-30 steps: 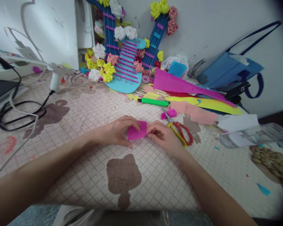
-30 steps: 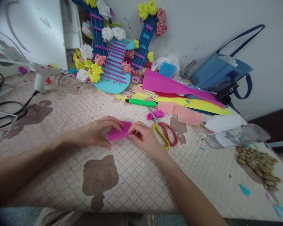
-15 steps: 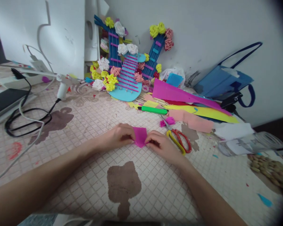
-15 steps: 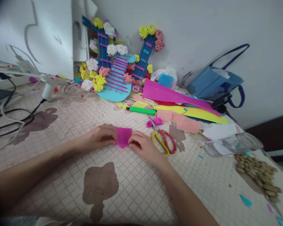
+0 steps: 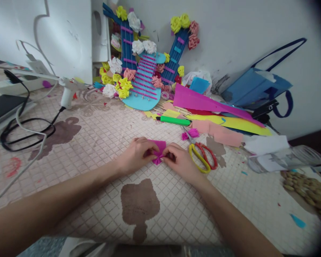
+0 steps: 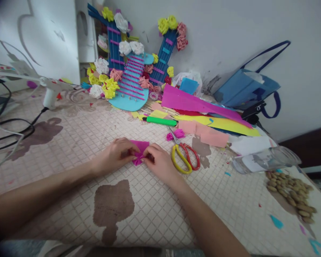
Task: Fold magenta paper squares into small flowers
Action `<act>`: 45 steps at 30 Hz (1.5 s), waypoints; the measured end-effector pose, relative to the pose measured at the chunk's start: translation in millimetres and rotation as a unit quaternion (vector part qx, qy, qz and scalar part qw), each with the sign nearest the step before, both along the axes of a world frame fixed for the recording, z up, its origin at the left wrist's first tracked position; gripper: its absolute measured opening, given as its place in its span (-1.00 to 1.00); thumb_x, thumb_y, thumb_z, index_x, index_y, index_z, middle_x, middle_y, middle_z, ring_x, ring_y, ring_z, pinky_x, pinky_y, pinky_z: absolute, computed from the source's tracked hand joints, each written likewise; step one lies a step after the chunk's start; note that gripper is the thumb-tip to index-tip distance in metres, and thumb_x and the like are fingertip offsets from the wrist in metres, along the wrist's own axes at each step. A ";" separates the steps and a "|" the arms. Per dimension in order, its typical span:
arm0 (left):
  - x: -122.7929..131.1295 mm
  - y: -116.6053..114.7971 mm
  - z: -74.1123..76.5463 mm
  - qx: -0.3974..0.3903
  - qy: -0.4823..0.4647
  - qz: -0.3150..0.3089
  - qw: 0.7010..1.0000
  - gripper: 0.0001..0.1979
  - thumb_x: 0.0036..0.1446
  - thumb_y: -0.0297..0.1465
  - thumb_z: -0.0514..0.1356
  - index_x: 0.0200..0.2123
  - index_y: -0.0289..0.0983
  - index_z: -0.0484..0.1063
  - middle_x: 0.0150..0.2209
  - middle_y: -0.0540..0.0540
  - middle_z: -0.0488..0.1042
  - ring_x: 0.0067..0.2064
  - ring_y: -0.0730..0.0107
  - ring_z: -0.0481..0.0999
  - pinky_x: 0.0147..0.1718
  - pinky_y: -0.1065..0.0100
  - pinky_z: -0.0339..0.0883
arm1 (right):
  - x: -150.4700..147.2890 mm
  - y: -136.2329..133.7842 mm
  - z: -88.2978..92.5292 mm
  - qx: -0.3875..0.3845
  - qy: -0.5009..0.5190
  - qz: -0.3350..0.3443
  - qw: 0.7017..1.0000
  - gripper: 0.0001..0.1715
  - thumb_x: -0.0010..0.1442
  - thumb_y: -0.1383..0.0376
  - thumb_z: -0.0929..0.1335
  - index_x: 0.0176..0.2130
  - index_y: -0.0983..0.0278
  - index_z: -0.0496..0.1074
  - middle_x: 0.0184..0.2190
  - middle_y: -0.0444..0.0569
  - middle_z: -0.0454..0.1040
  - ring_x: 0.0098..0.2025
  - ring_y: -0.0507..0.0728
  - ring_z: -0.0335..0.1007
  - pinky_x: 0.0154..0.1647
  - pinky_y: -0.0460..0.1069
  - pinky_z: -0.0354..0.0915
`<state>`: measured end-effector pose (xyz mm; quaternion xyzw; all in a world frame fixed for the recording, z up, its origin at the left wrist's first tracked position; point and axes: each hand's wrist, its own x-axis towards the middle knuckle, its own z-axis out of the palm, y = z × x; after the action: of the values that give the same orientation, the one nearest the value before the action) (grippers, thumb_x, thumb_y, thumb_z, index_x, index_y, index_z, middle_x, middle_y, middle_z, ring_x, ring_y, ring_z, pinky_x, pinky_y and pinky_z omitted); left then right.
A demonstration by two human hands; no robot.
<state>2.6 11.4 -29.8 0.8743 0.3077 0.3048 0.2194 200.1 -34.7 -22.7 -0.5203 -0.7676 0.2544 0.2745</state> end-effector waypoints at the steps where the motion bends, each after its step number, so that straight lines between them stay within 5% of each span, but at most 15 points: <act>1: 0.3 -0.8 -0.6 -0.002 0.004 0.004 1.000 -0.94 0.04 -0.47 0.25 -0.34 -0.29 0.46 -0.41 -0.04 0.52 -0.30 0.34 0.43 -0.24 0.28 0.27 | -0.4 -0.2 0.6 0.002 0.000 0.002 1.000 -0.87 0.12 0.47 0.34 -0.37 0.25 0.33 -0.36 -0.13 0.32 -0.32 0.04 0.26 -0.31 -0.05 0.18; 8: -5.4 -0.2 1.2 -0.013 0.005 0.004 1.000 -0.97 0.07 -0.46 0.22 -0.38 -0.26 0.47 -0.40 -0.04 0.51 -0.26 0.31 0.42 -0.20 0.24 0.27 | 4.7 -0.5 5.9 -0.014 0.024 0.020 0.999 -0.86 0.15 0.48 0.31 -0.32 0.24 0.38 -0.32 -0.10 0.33 -0.31 0.04 0.27 -0.31 -0.05 0.20; 17: -20.8 19.6 5.9 -0.069 0.018 -0.144 0.987 -0.90 0.15 -0.46 0.17 -0.40 -0.30 0.47 -0.38 -0.06 0.49 -0.29 0.38 0.45 -0.16 0.29 0.27 | 19.3 2.7 15.7 -0.093 0.042 0.091 0.991 -0.87 0.13 0.46 0.34 -0.33 0.25 0.44 -0.22 -0.07 0.32 -0.27 0.02 0.29 -0.29 -0.06 0.25; 35: -1.4 0.1 3.6 -0.047 0.067 0.027 0.996 -0.91 0.07 -0.46 0.18 -0.47 -0.30 0.43 -0.40 -0.06 0.47 -0.23 0.31 0.39 -0.18 0.23 0.20 | -0.8 2.9 3.2 -0.012 0.018 0.002 1.000 -0.84 0.10 0.49 0.36 -0.42 0.26 0.33 -0.39 -0.16 0.27 -0.37 0.01 0.22 -0.36 -0.07 0.15; 45: 3.1 -4.3 6.1 -0.071 0.097 0.069 0.990 -0.94 0.04 -0.47 0.22 -0.46 -0.26 0.46 -0.37 -0.05 0.46 -0.16 0.22 0.35 -0.15 0.16 0.13 | -3.7 2.0 0.0 -0.013 -0.001 -0.015 1.000 -0.83 0.08 0.49 0.37 -0.42 0.26 0.33 -0.37 -0.16 0.26 -0.37 0.01 0.22 -0.35 -0.06 0.15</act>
<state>5.6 7.1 -23.7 0.8586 0.4080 0.2104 0.2280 196.4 -32.7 -22.7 -0.5359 -0.7566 0.2592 0.2705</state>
